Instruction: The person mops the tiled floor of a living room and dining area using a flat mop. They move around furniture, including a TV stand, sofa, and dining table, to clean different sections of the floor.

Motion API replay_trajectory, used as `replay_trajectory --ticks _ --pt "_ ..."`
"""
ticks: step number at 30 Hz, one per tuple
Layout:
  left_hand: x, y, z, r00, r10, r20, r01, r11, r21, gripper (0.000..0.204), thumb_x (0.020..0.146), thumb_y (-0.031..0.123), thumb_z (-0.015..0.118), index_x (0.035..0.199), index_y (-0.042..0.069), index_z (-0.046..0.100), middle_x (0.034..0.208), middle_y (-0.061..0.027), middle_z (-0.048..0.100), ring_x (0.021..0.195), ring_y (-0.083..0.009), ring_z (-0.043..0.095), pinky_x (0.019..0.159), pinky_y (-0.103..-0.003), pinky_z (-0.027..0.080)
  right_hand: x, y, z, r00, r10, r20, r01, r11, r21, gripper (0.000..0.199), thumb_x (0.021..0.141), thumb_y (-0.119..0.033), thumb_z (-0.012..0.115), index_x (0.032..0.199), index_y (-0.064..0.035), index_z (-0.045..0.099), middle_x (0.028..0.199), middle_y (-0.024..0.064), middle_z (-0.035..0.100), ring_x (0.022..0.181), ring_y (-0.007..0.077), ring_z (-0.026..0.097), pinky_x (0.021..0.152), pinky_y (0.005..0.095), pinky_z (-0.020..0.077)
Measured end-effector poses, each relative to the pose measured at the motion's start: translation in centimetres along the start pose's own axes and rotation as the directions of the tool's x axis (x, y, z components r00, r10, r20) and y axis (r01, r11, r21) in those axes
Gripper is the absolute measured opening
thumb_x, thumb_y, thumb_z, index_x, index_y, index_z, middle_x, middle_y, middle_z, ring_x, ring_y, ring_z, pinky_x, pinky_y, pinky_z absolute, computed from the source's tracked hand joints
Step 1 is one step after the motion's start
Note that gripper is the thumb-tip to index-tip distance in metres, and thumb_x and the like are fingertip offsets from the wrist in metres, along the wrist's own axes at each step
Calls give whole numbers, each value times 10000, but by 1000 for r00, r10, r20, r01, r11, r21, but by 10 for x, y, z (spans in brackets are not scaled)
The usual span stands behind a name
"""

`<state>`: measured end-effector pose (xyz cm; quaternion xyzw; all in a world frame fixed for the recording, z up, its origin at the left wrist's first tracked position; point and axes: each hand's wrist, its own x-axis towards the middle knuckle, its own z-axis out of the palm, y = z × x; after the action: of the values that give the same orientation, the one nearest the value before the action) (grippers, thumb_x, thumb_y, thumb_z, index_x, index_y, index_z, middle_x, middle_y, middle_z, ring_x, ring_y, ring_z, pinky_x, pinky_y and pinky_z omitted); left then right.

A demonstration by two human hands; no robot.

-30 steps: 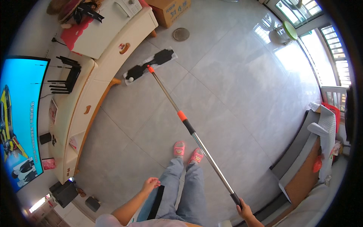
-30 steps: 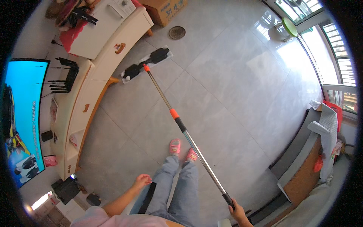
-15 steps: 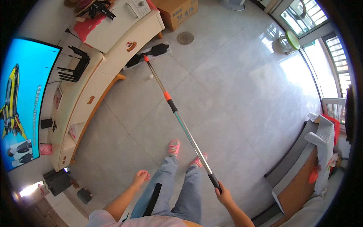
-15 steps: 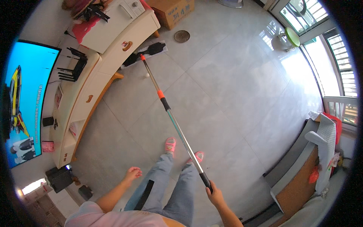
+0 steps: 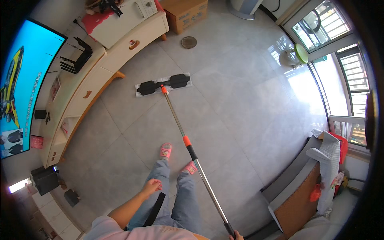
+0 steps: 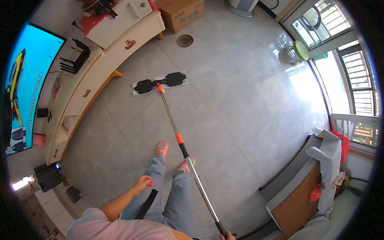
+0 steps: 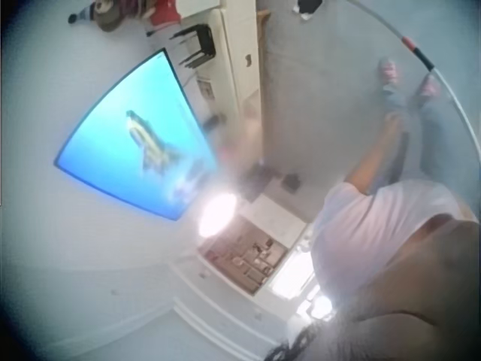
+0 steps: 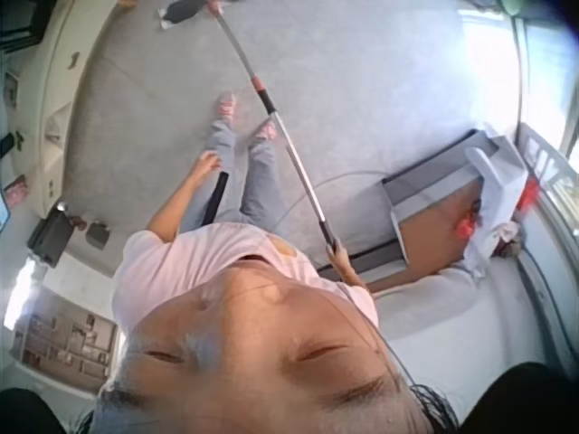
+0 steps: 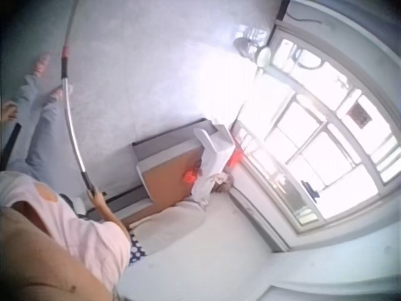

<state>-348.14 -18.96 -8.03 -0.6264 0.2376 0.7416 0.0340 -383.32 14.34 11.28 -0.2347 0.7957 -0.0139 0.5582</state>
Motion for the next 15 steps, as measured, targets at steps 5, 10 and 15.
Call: replay_trajectory --ticks 5,10,15 --pt "32 15 7 1000 4 -18 -3 997 75 167 773 134 465 916 48 472 825 -61 538 689 -120 539 589 -244 436 -14 41 -10 972 213 96 -206 975 -78 406 646 -201 584 992 -35 451 720 197 548 688 341 539 570 365 417" --pt "158 47 11 844 537 0 -355 558 750 259 715 77 494 970 51 462 946 -135 490 805 -226 518 660 -318 426 25 30 -24 916 383 121 -354 912 -209 409 610 -226 600 956 -29 508 789 206 561 782 322 540 648 353 426" --pt "324 91 48 763 477 436 -308 -326 894 552 701 145 499 1214 194 300 1283 -122 183 1061 -317 335 824 -478 316 112 49 -36 794 586 -162 -605 736 -302 217 592 -190 574 754 -47 565 731 168 573 739 342 537 636 380 415"
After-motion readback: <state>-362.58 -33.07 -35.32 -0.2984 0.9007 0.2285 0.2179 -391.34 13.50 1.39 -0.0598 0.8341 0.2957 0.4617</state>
